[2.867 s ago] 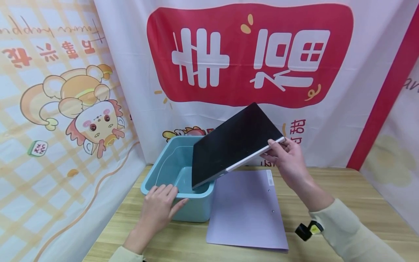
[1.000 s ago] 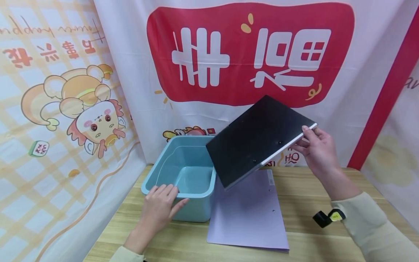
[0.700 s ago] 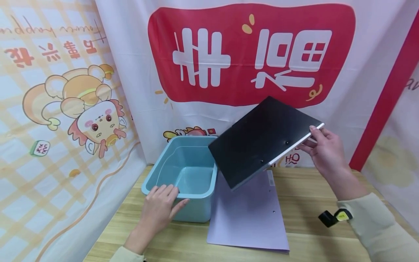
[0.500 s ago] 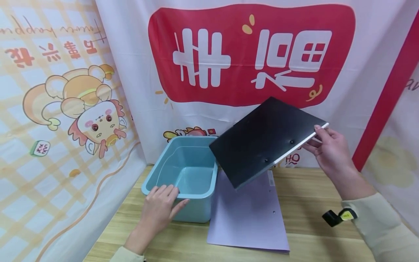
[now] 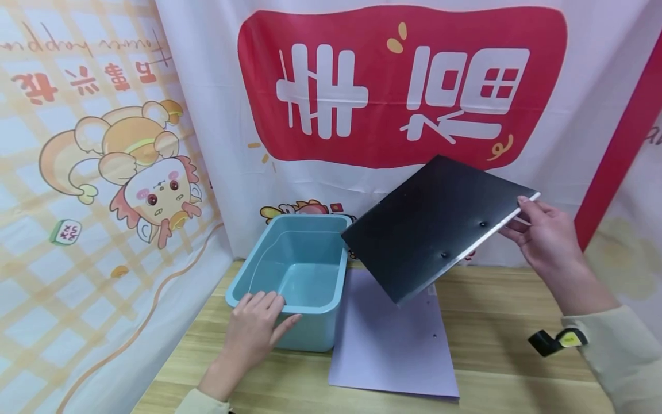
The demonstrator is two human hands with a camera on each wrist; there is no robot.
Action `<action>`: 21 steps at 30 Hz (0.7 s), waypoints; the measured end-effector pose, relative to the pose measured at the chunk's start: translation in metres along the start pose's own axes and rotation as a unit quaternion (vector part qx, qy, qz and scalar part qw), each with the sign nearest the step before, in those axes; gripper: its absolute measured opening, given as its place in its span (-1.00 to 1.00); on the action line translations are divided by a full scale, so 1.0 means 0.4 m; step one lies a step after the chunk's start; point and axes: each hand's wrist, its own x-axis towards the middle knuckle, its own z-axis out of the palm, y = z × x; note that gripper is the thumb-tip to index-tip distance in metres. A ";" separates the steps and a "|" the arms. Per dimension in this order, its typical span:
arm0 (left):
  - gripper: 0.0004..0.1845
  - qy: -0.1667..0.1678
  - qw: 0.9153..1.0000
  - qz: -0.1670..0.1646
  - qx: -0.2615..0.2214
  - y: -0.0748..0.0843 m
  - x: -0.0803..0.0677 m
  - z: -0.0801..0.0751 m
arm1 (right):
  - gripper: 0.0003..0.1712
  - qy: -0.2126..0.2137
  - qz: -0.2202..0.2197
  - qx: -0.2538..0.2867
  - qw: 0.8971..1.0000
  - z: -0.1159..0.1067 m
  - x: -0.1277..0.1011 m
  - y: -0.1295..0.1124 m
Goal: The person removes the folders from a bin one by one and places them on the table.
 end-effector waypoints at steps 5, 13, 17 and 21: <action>-0.45 0.000 1.000 -0.001 -0.001 0.000 0.001 0.003 | -0.13 0.009 0.009 -0.009 1.000 -0.025 0.003 -0.009; -0.45 0.000 1.000 -0.002 -0.003 0.001 0.002 0.003 | -0.27 0.009 0.017 -0.011 1.000 -0.064 0.007 -0.013; -0.46 -0.007 1.000 -0.004 -0.001 0.002 0.001 0.002 | -0.58 -0.005 0.021 0.003 1.000 -0.083 0.009 -0.015; -0.50 -0.001 1.000 0.001 -0.004 0.000 0.000 0.004 | -0.79 -0.009 0.025 0.001 1.000 -0.098 0.013 -0.017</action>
